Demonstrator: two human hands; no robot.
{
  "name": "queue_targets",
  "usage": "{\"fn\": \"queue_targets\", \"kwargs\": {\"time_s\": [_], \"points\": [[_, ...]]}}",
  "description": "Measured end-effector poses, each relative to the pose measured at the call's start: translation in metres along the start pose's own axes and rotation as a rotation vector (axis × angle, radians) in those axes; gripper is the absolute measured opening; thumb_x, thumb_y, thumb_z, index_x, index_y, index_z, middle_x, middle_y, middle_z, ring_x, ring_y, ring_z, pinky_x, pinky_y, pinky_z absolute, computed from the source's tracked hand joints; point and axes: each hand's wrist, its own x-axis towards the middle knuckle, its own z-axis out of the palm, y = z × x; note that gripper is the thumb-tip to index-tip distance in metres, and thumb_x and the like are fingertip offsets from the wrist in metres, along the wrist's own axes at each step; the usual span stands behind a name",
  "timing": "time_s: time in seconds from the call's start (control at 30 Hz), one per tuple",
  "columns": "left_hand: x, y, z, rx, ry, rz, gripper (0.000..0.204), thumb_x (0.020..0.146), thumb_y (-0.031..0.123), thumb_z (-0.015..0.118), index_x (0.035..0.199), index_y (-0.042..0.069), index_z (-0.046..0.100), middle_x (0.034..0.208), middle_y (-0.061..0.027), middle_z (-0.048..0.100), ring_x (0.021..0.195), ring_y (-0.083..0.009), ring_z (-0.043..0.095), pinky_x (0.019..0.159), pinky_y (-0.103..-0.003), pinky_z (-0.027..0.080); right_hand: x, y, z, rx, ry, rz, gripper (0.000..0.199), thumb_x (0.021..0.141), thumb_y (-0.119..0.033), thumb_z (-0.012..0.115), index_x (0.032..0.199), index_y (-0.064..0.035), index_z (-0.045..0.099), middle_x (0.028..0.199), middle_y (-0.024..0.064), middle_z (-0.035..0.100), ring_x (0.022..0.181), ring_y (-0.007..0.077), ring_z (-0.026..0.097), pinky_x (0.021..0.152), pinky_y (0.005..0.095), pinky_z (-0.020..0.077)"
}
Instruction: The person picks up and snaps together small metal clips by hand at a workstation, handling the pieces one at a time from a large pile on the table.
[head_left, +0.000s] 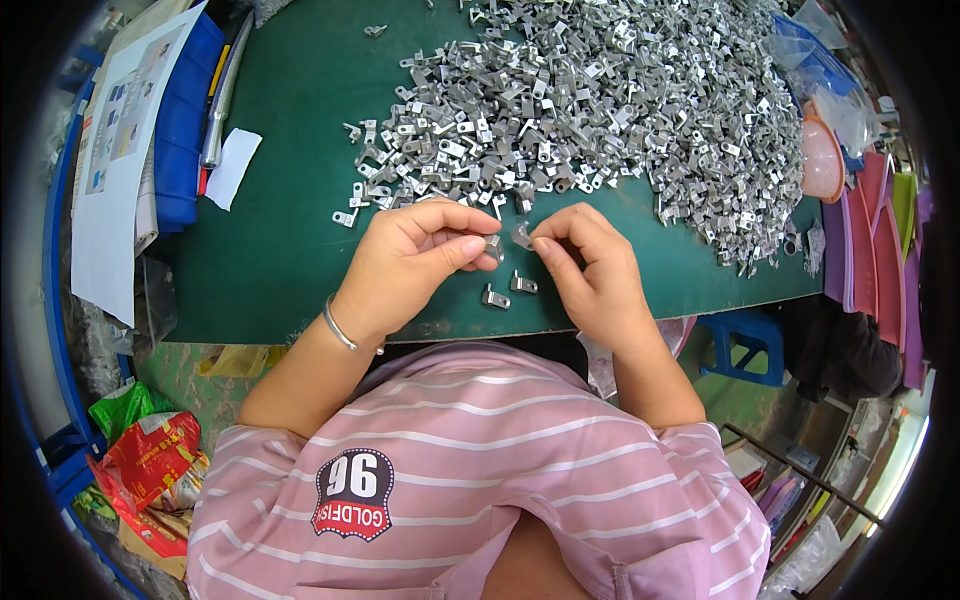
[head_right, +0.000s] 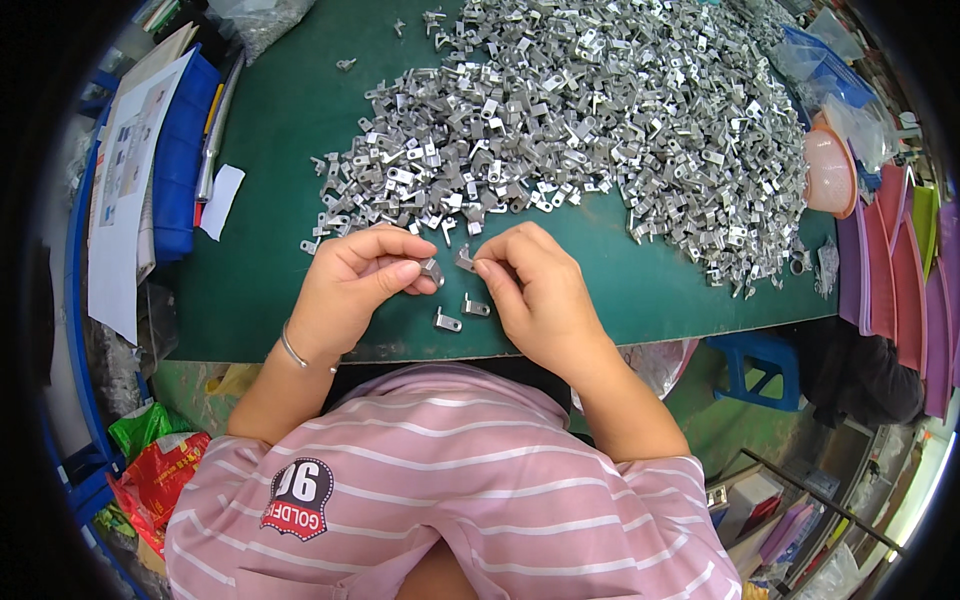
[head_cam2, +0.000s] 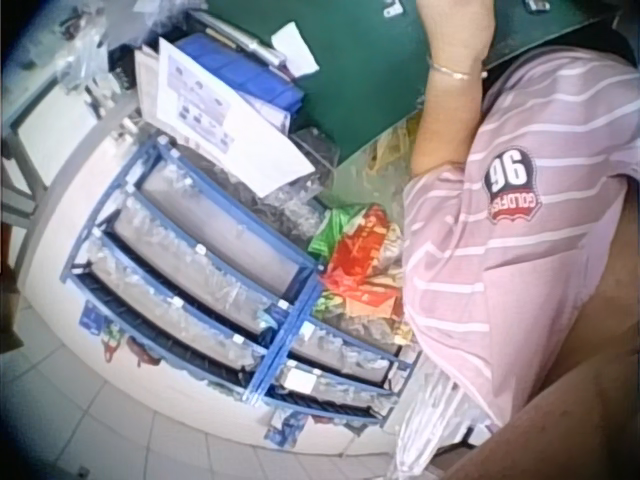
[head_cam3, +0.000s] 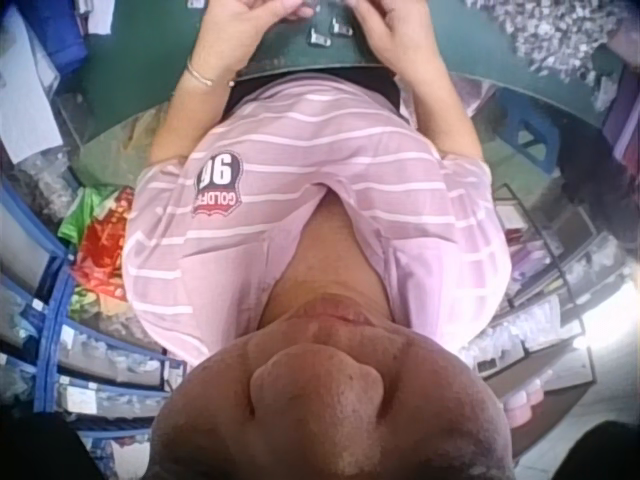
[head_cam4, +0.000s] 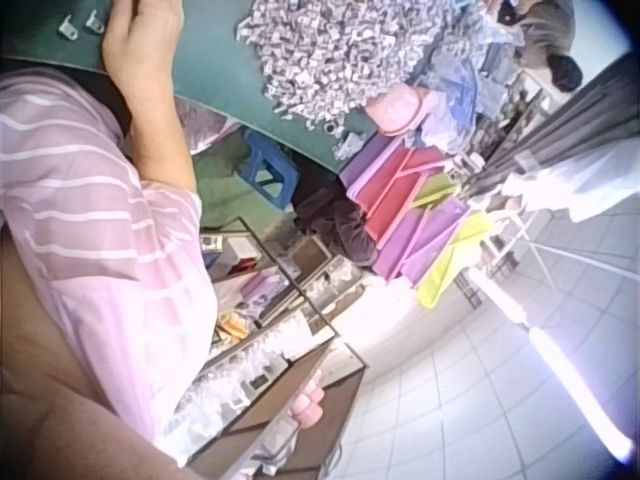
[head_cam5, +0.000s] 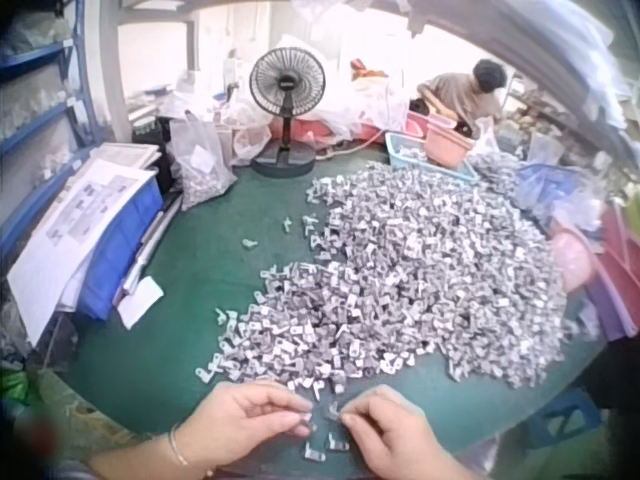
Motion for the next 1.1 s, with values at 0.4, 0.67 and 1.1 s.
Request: {"fn": "queue_targets", "kwargs": {"time_s": [0.4,0.67,1.1], "points": [[0.000,-0.002,-0.004,-0.227,-0.130,-0.097,0.018,0.086,0.000,0.062,0.104,-0.005,0.063,0.096,-0.0113,0.067,0.088,-0.0191,0.067,0.079,-0.029,0.055,-0.010,0.001,0.000,0.719,-0.178,0.284,0.010,0.094,-0.008,0.056,0.098,0.0013,0.058,0.085,0.0035,0.062,0.073,0.0071,0.058,0.065,0.0205,0.0489],[0.002,-0.009,-0.004,-0.205,-0.165,0.040,0.014,0.083,-0.004,0.065,0.098,-0.005,0.063,0.093,-0.0089,0.066,0.082,-0.0163,0.065,0.078,-0.028,0.054,-0.012,0.007,0.000,0.795,-0.208,0.263,0.011,0.094,-0.008,0.057,0.099,0.0014,0.059,0.086,0.0043,0.063,0.074,0.0075,0.059,0.066,0.0205,0.0498],[-0.005,0.002,0.004,0.789,-0.237,0.483,0.009,0.074,0.004,0.072,0.082,0.005,0.068,0.085,-0.0070,0.067,0.076,-0.0213,0.063,0.068,-0.031,0.049,0.000,0.001,-0.022,0.803,-0.326,0.410,0.012,0.093,-0.013,0.058,0.094,-0.0011,0.059,0.079,0.0050,0.066,0.066,0.0086,0.061,0.055,0.0212,0.0479]]}}
